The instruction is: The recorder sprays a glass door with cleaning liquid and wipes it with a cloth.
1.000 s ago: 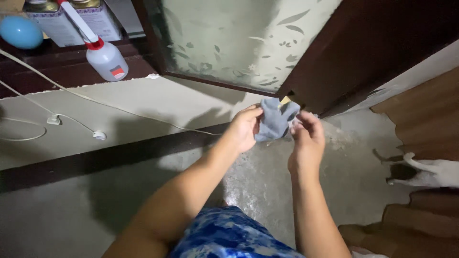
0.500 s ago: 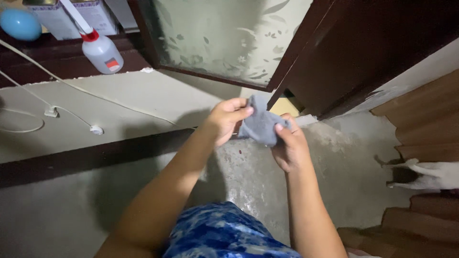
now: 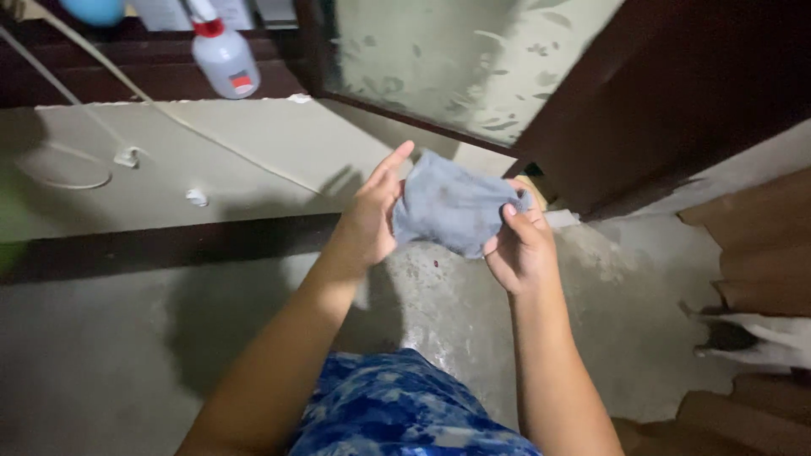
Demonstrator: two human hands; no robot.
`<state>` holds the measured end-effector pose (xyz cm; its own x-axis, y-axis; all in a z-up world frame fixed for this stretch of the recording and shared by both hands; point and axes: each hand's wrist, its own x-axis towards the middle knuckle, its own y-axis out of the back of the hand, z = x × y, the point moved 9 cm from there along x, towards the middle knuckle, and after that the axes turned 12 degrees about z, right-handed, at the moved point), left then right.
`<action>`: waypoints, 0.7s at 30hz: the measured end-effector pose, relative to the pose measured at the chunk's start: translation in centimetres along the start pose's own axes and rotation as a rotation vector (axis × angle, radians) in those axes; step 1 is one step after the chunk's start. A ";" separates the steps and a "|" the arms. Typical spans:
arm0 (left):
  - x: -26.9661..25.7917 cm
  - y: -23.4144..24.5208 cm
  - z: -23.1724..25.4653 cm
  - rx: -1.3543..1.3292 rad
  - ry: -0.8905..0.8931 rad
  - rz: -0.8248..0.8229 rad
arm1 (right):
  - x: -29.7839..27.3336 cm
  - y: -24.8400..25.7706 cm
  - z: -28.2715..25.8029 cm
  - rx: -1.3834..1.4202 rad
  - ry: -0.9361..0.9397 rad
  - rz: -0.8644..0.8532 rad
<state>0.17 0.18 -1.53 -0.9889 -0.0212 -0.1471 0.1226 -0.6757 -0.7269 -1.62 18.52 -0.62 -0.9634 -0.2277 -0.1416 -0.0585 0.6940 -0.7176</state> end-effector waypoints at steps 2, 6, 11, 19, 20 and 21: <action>0.4 1.9 -1.4 -0.144 0.046 0.008 | 0.4 -1.0 1.1 -0.014 -0.014 -0.024; 0.9 5.0 -4.2 -0.377 0.195 -0.133 | 1.9 -1.8 4.4 -0.178 -0.073 0.069; -1.6 5.8 1.7 -0.504 0.322 -0.262 | 3.5 -4.1 7.3 -0.352 -0.093 0.148; -5.7 15.4 11.1 -0.326 0.082 -0.163 | 8.7 -13.4 13.3 -1.122 0.393 0.010; -5.9 16.9 11.8 -0.323 0.073 -0.160 | 9.6 -15.8 14.5 -1.118 0.393 0.001; -6.0 18.7 11.8 -0.528 0.182 -0.097 | 10.1 -19.0 15.7 -1.141 0.452 -0.110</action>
<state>7.36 -21.05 -6.31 -0.9731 0.1814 -0.1423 0.1037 -0.2073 -0.9728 -6.18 -7.71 0.93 -0.9296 -0.2233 0.2933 -0.1217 0.9369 0.3277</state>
